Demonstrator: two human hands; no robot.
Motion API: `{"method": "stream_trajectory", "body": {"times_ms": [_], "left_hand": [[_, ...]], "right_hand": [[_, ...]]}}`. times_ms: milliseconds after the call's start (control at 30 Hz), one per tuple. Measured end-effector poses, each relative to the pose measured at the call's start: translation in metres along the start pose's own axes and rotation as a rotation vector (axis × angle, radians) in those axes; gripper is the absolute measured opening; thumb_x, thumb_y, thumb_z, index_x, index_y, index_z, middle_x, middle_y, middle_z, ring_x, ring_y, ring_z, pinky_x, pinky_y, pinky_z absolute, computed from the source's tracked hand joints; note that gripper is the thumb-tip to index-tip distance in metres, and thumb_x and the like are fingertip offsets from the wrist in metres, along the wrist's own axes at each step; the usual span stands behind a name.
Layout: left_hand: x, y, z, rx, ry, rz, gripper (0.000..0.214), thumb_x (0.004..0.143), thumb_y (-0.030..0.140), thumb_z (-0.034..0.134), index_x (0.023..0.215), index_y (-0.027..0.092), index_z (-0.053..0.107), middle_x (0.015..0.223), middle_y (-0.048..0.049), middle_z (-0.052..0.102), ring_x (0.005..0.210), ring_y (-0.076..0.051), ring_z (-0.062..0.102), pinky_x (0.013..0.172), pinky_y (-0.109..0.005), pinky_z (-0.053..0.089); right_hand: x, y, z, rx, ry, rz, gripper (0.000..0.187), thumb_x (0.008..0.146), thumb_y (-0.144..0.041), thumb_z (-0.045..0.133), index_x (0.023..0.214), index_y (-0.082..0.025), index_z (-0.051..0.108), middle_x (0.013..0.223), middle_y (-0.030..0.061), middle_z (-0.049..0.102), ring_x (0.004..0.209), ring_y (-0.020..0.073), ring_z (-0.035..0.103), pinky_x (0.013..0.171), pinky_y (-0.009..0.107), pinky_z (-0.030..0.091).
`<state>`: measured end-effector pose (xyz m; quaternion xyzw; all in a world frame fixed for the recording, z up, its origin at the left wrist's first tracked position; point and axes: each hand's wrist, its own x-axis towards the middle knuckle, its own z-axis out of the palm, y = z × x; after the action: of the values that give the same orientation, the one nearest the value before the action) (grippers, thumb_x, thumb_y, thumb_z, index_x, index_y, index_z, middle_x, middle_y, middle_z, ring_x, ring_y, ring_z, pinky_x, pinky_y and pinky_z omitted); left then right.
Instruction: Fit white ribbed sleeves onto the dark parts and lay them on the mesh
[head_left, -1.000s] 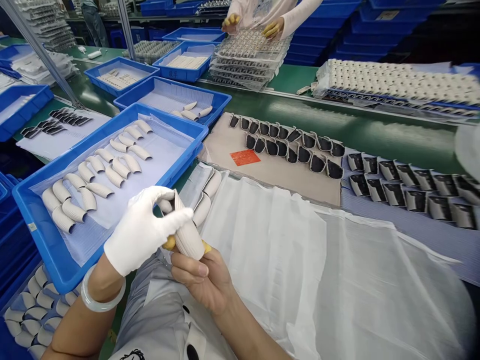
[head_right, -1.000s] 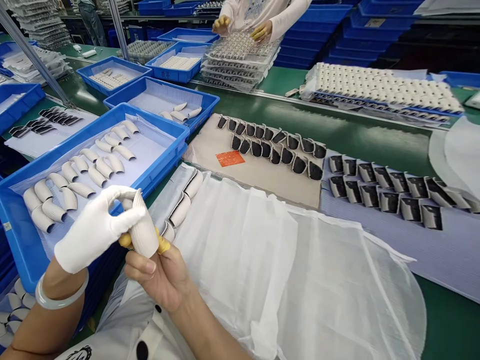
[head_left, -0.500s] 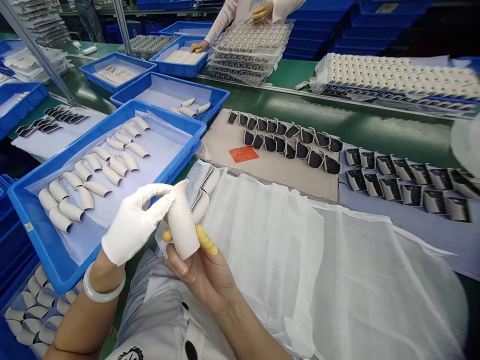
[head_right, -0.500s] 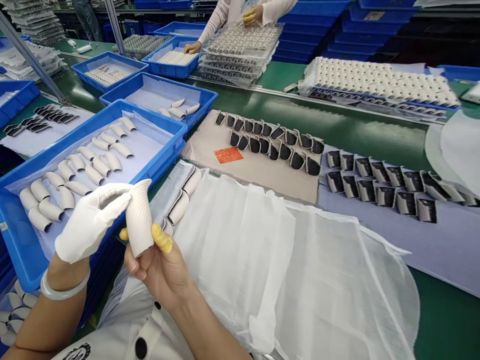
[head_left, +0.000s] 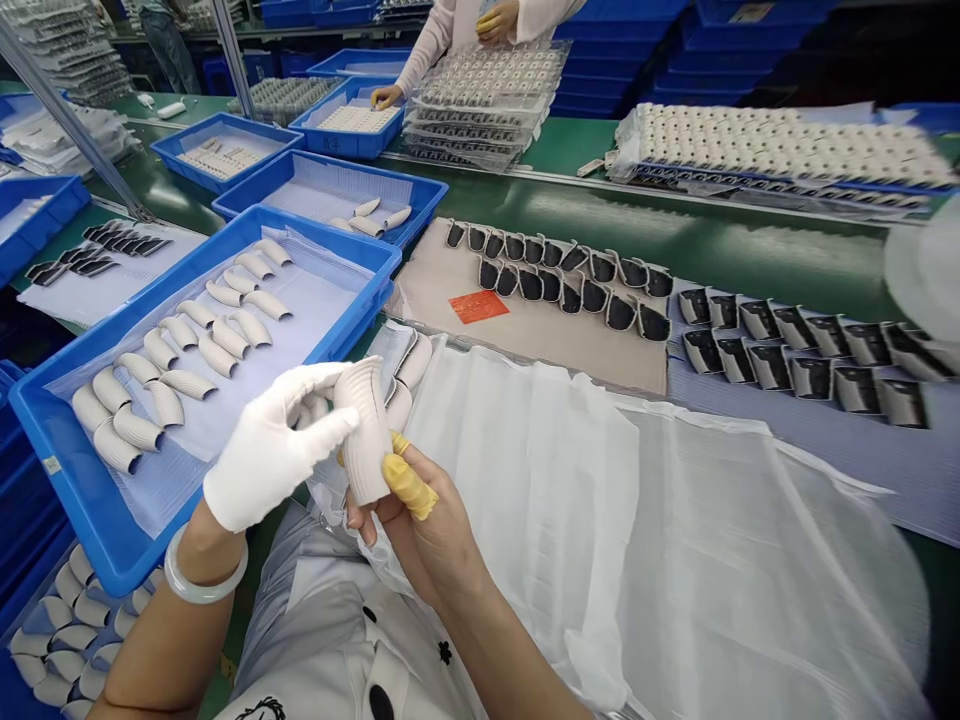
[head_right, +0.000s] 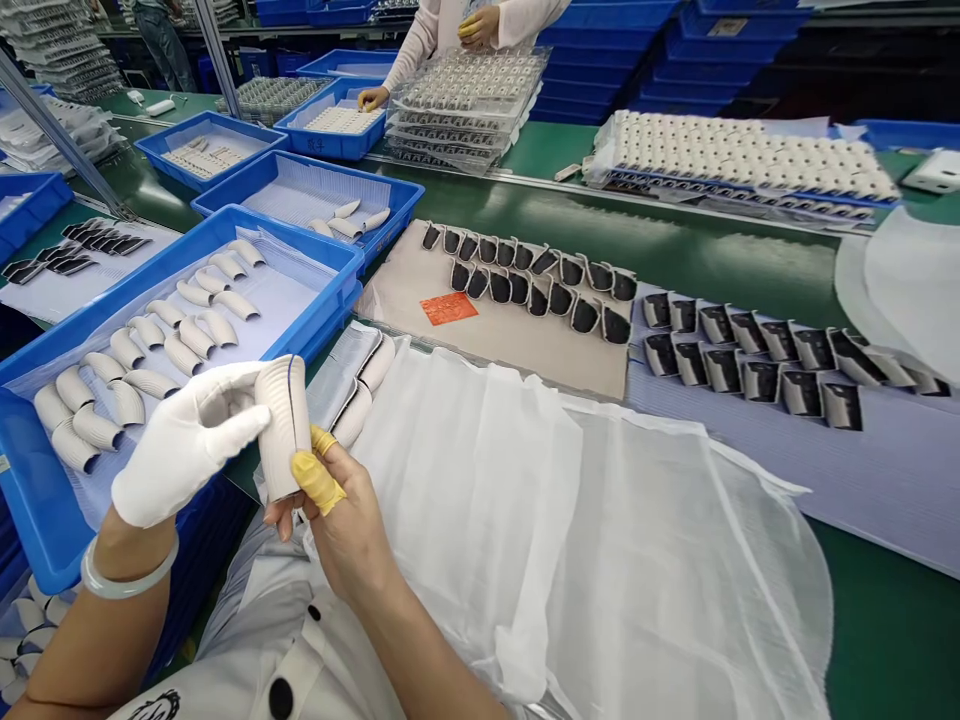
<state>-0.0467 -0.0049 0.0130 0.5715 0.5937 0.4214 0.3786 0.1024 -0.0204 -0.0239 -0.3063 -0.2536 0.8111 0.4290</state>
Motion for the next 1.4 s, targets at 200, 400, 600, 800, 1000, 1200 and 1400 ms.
{"method": "stream_trajectory", "body": {"times_ms": [200, 400, 600, 800, 1000, 1200, 1400], "left_hand": [[-0.003, 0.003, 0.005, 0.242, -0.219, 0.007, 0.121, 0.045, 0.039, 0.087, 0.146, 0.029, 0.022, 0.151, -0.0082, 0.03, 0.136, -0.034, 0.029, 0.108, -0.046, 0.035], [0.003, 0.0, 0.011, 0.004, -0.01, -0.001, 0.049, 0.076, 0.039, 0.068, 0.121, 0.021, 0.058, 0.127, -0.0059, 0.059, 0.117, -0.023, 0.054, 0.1, -0.034, 0.045], [0.005, -0.004, 0.012, -0.082, 0.051, 0.004, 0.037, 0.075, 0.035, 0.071, 0.109, 0.022, 0.066, 0.113, -0.0033, 0.067, 0.101, -0.018, 0.061, 0.087, -0.027, 0.051], [0.008, -0.004, 0.013, -0.012, 0.087, 0.048, 0.033, 0.073, 0.034, 0.072, 0.104, 0.023, 0.067, 0.108, -0.0027, 0.067, 0.098, -0.019, 0.062, 0.085, -0.028, 0.05], [0.017, 0.001, 0.019, 0.11, 0.158, 0.064, 0.016, 0.071, 0.03, 0.071, 0.082, 0.019, 0.07, 0.085, -0.0012, 0.068, 0.079, -0.015, 0.063, 0.075, -0.025, 0.05], [0.034, -0.014, 0.032, -0.123, 0.111, -0.307, 0.028, 0.069, 0.043, 0.071, 0.064, 0.017, 0.06, 0.039, 0.0069, 0.046, 0.033, -0.006, 0.038, 0.035, -0.018, 0.031], [0.04, -0.032, 0.044, -0.227, 0.032, -0.466, 0.037, 0.064, 0.05, 0.072, 0.063, 0.017, 0.056, 0.031, 0.0063, 0.043, 0.027, -0.006, 0.033, 0.03, -0.017, 0.023]], "right_hand": [[0.0, -0.004, -0.004, 0.084, -0.005, 0.037, 0.033, 0.075, -0.047, 0.07, 0.085, -0.016, 0.063, 0.065, 0.0012, 0.06, 0.045, 0.0103, 0.05, 0.038, 0.021, 0.039], [0.0, -0.006, -0.004, 0.123, -0.111, 0.077, 0.038, 0.077, -0.052, 0.065, 0.08, -0.015, 0.062, 0.057, 0.0024, 0.06, 0.042, 0.01, 0.049, 0.038, 0.021, 0.036], [-0.001, -0.005, -0.006, 0.047, -0.059, 0.051, 0.036, 0.077, -0.049, 0.067, 0.087, -0.015, 0.062, 0.066, 0.0022, 0.061, 0.045, 0.0101, 0.053, 0.038, 0.021, 0.037], [-0.003, -0.004, -0.01, -0.17, 0.05, -0.032, 0.047, 0.074, -0.047, 0.069, 0.11, -0.017, 0.057, 0.067, -0.0019, 0.059, 0.047, 0.0103, 0.054, 0.042, 0.023, 0.041], [-0.008, -0.008, -0.012, -0.417, 0.079, 0.024, 0.045, 0.076, -0.042, 0.068, 0.11, -0.018, 0.052, 0.056, -0.0063, 0.056, 0.043, 0.0088, 0.049, 0.045, 0.024, 0.043], [-0.016, -0.011, -0.017, -0.321, 0.087, -0.167, 0.04, 0.09, -0.057, 0.043, 0.106, -0.02, 0.047, 0.055, -0.0036, 0.062, 0.047, 0.0151, 0.061, 0.052, 0.03, 0.052], [-0.018, -0.016, -0.018, -0.375, 0.183, -0.246, 0.027, 0.093, -0.045, 0.046, 0.08, -0.022, 0.048, 0.052, -0.0048, 0.059, 0.046, 0.0114, 0.057, 0.05, 0.025, 0.048]]}}
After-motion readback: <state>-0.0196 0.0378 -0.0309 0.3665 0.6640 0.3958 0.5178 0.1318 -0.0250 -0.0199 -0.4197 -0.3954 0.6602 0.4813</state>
